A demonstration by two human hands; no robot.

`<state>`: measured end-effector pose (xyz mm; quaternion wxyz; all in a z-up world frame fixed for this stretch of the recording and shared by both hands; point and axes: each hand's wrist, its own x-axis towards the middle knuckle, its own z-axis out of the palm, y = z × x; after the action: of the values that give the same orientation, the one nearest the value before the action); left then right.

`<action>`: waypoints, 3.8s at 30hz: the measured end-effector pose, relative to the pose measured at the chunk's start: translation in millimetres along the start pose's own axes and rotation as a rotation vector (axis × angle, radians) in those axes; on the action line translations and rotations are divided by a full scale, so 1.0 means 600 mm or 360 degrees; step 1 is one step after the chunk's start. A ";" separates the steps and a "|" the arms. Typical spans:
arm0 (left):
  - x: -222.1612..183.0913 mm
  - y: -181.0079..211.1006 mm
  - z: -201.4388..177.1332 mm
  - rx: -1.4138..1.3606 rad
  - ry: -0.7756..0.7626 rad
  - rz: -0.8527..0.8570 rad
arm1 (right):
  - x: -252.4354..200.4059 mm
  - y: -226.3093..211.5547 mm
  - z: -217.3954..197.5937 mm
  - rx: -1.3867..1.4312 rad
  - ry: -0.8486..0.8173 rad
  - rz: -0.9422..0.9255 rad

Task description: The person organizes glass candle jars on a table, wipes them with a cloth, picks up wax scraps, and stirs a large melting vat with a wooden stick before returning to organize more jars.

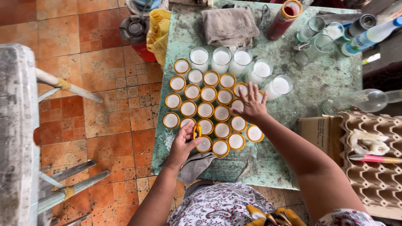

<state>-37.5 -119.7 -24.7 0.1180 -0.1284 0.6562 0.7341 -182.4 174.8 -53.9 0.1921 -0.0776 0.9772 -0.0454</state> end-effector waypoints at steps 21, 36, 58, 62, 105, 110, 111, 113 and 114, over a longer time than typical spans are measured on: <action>0.465 0.003 0.006 0.1970 0.0183 0.0461 | -0.466 0.018 0.170 0.1072 0.0234 0.0905; 0.374 0.042 0.014 0.2438 -0.0390 0.0457 | -0.480 -0.018 0.160 0.1274 0.0092 0.1083; 0.384 0.018 -0.039 0.2145 0.0145 0.0794 | -0.493 -0.036 0.145 0.1418 0.0004 0.1119; 0.379 -0.001 -0.055 0.2162 0.0428 0.1017 | -0.485 -0.034 0.156 0.1388 0.0023 0.1076; 0.567 -0.036 -0.011 0.2094 0.0835 0.1179 | -0.476 -0.023 0.172 0.1365 -0.0141 0.1245; 0.570 -0.039 -0.013 0.2090 0.0877 0.1280 | -0.471 -0.028 0.160 0.1357 -0.0181 0.1267; 0.569 -0.039 -0.014 0.2105 0.0878 0.1302 | -0.472 -0.029 0.159 0.1368 -0.0184 0.1265; 0.573 -0.040 -0.013 0.2104 0.0891 0.1332 | -0.472 -0.026 0.165 0.1356 -0.0174 0.1253; 0.574 -0.041 -0.013 0.2103 0.0905 0.1364 | -0.473 -0.025 0.169 0.1346 -0.0164 0.1241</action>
<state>-352.2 -123.3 -166.7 -0.2904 0.0475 0.9483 0.1193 117.6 202.2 -41.1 0.2563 0.3698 0.8199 -0.3541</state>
